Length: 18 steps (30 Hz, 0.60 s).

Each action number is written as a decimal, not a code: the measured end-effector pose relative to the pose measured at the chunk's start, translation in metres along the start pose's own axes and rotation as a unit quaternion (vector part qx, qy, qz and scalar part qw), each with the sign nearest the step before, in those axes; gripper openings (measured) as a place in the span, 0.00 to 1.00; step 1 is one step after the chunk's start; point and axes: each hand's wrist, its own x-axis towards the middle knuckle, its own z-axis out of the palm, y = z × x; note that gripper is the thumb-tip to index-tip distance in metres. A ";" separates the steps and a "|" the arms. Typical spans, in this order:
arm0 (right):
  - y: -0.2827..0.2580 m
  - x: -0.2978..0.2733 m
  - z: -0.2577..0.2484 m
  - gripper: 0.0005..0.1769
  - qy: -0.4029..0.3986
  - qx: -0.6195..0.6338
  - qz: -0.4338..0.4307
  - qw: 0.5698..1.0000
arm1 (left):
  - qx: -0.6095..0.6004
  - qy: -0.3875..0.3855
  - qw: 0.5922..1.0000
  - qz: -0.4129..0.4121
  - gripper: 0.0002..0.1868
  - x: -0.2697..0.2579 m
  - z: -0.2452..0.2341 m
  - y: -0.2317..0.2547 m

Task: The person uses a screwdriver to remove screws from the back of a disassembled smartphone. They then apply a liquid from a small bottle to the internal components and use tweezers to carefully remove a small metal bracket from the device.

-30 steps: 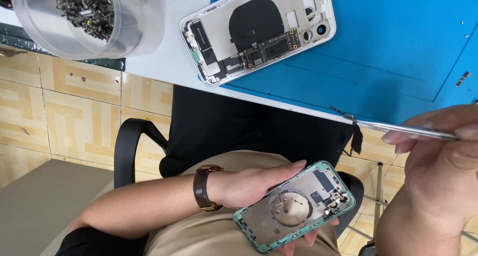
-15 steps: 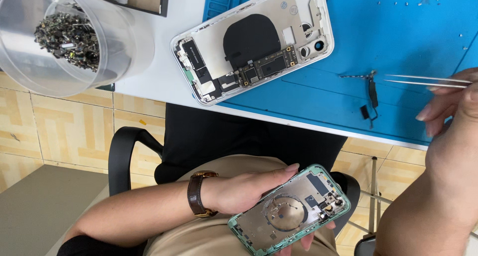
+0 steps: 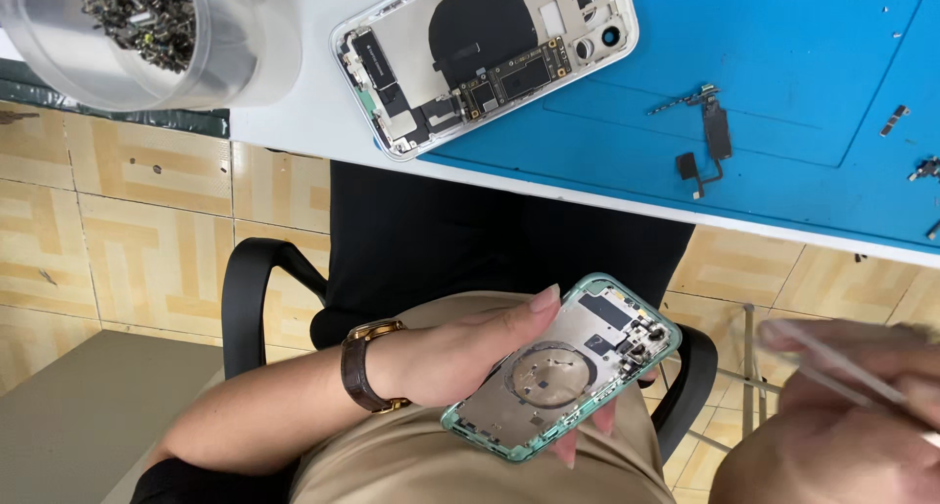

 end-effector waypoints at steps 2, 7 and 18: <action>0.040 -0.029 -0.010 0.17 -0.091 0.047 -0.024 0.994 | -0.105 -0.010 0.994 -0.025 0.47 0.001 0.003 -0.013; 0.019 0.000 0.002 0.21 -0.142 0.187 -0.360 0.903 | -0.068 -0.013 0.995 0.077 0.45 0.011 0.008 -0.026; 0.001 0.046 0.084 0.17 -0.057 0.300 -0.484 0.820 | -0.124 0.042 0.980 0.149 0.45 0.022 -0.007 -0.011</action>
